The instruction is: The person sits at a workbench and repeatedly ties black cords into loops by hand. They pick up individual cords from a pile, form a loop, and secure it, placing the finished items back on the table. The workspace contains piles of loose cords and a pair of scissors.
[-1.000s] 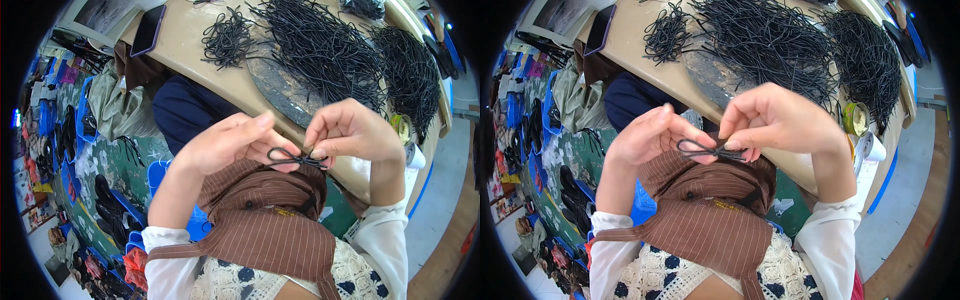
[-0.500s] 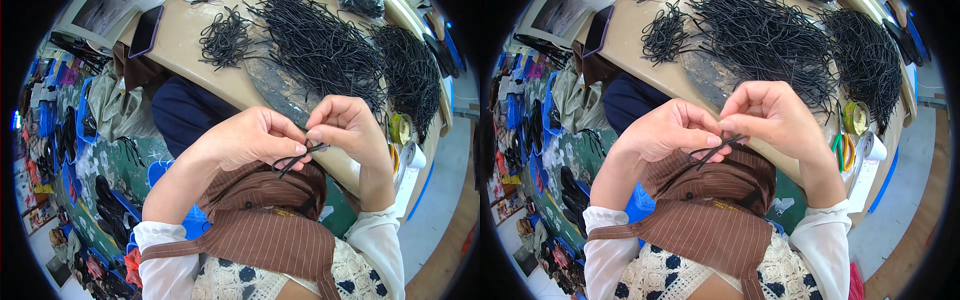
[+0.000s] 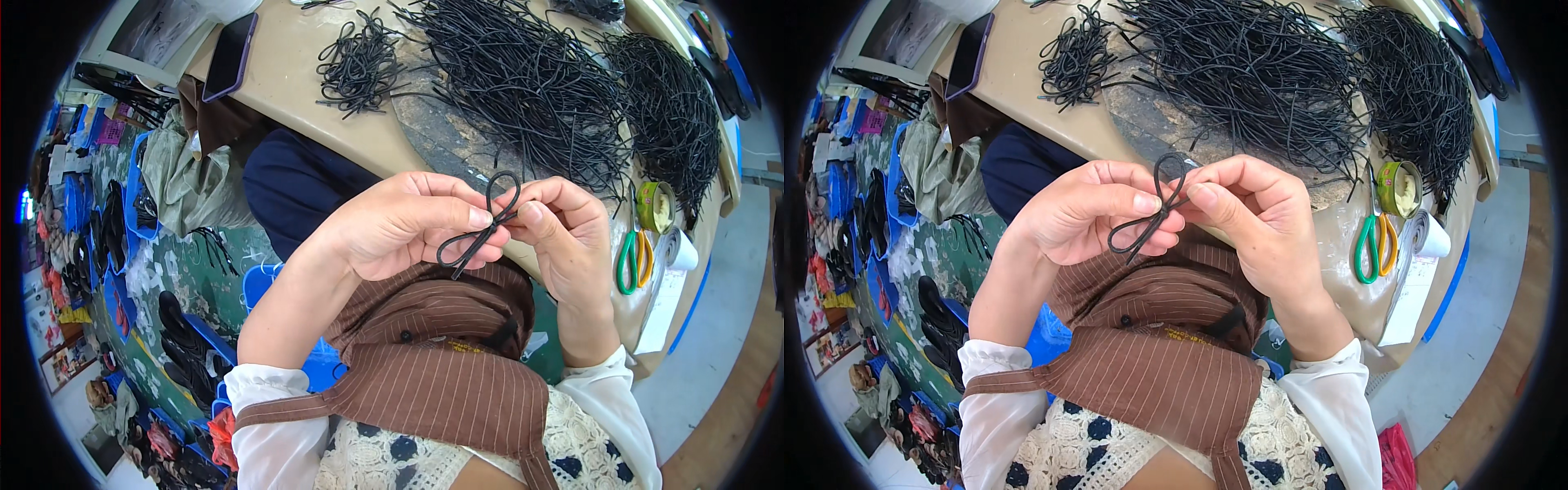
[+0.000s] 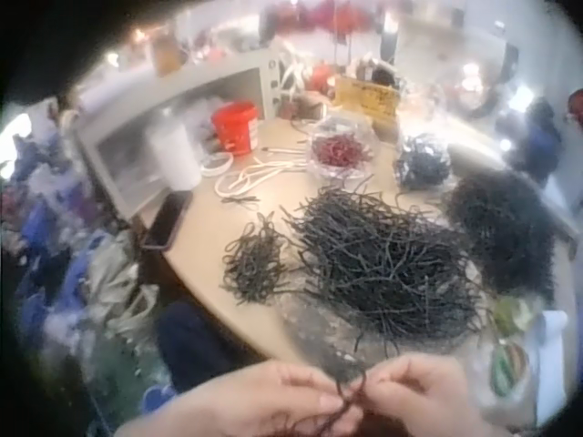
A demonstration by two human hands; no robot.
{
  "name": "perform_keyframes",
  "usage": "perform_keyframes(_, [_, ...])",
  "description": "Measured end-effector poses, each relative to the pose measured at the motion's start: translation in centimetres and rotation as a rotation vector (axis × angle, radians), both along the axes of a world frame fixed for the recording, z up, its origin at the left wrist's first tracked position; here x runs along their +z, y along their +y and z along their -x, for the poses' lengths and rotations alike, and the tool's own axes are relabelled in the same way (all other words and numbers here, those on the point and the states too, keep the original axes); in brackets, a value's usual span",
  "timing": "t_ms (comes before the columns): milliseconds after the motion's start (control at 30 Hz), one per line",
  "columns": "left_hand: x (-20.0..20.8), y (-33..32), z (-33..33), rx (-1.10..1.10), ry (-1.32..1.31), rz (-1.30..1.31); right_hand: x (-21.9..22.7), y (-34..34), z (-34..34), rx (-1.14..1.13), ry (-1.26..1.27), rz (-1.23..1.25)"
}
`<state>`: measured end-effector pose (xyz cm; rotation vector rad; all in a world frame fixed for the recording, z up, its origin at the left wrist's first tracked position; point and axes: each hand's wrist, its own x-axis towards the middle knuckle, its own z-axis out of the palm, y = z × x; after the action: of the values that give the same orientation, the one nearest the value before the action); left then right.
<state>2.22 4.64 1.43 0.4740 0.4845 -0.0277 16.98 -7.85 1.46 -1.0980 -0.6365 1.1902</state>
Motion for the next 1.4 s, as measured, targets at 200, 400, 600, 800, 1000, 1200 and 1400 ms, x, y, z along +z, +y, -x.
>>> perform_keyframes(200, [-0.3, 0.2, 0.2, -0.048, -0.028, 0.041, 0.8, -0.1, -0.4, 0.089, 0.164, 0.041])
perform_keyframes(400, [0.0, 0.5, 0.3, -0.067, -0.045, 0.031, 0.6, -0.2, -0.7, 0.134, 0.302, 0.021])
perform_keyframes(600, [-0.1, 0.5, 0.4, -0.045, -0.021, -0.009, 0.7, -0.3, -0.1, 0.103, 0.296, -0.054])
perform_keyframes(800, [0.1, 0.4, 0.3, -0.055, 0.005, -0.001, 0.4, -0.6, 0.3, 0.064, -0.045, 0.011])
perform_keyframes(1000, [0.1, 0.3, 0.3, -0.078, -0.004, 0.02, 0.4, -0.7, 0.1, 0.071, 0.114, 0.067])
perform_keyframes(1200, [0.7, 0.2, 0.1, 0.007, 0.037, -0.111, -0.8, -0.6, 0.5, -0.024, 0.13, 0.005])
perform_keyframes(1400, [-0.7, -2.0, 0.6, 0.207, 0.047, -0.509, -1.7, -0.4, 1.9, -0.133, 0.132, -0.048])
